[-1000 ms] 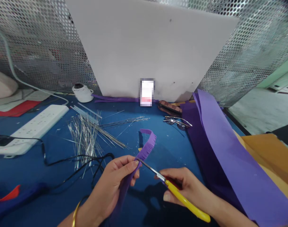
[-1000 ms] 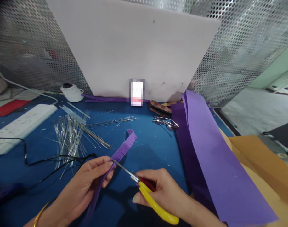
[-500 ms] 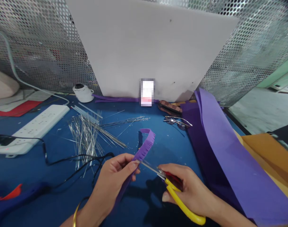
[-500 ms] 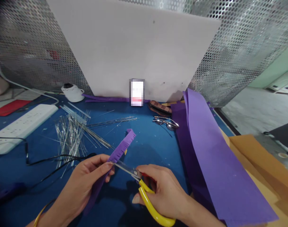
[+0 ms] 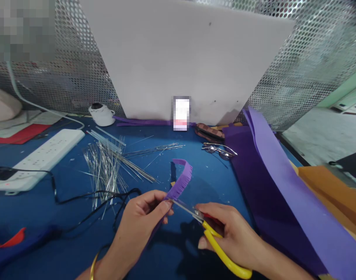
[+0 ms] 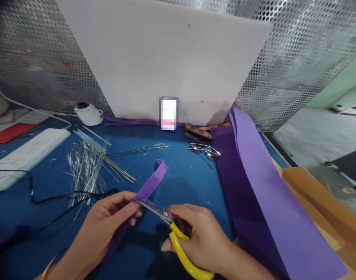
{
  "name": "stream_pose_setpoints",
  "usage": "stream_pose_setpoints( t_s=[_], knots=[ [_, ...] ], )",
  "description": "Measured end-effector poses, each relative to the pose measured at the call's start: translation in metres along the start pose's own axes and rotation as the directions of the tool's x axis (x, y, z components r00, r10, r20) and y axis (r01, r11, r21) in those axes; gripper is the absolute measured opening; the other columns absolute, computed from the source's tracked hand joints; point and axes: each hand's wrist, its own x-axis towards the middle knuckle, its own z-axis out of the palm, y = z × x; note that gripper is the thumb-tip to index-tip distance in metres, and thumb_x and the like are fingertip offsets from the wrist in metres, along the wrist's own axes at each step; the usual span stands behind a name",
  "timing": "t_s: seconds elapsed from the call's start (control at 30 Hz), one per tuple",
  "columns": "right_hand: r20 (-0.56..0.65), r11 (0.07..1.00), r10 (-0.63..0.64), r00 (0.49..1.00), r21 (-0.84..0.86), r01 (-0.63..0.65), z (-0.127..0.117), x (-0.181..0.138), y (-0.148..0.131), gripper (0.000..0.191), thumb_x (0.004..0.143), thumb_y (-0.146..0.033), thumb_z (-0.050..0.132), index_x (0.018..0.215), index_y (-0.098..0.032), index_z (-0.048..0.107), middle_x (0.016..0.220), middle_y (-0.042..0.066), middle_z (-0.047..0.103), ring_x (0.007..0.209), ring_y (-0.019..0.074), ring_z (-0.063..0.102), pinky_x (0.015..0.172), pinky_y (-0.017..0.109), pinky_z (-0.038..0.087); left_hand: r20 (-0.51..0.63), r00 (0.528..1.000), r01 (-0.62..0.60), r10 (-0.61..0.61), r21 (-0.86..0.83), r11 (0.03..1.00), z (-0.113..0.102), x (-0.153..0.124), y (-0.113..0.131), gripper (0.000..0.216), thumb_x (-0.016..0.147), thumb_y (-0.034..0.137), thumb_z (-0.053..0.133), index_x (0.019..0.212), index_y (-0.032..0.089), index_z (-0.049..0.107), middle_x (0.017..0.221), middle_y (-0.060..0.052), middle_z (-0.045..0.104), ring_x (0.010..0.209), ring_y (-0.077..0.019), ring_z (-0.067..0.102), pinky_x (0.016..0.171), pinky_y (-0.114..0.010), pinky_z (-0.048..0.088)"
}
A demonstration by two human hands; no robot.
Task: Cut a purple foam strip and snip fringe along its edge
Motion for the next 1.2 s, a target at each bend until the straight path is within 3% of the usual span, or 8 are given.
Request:
stream_pose_setpoints(
  t_s=[1.2],
  knots=[
    [0.003,0.999,-0.044,0.999,-0.021,0.044,-0.0011,0.0002,-0.0043,0.032,0.081,-0.050,0.071,0.087,-0.019,0.067,0.069,-0.003,0.051,0.062,0.0134,0.046,0.057,0.023,0.034,0.021,0.998,0.057,-0.055,-0.138,0.989,-0.0035,-0.0022,-0.0045,0.017,0.072,0.034,0.077,0.072,0.018,0.072,0.059,0.001,0.067,0.052,-0.0088,0.054,0.053,-0.018,0.043]
  ],
)
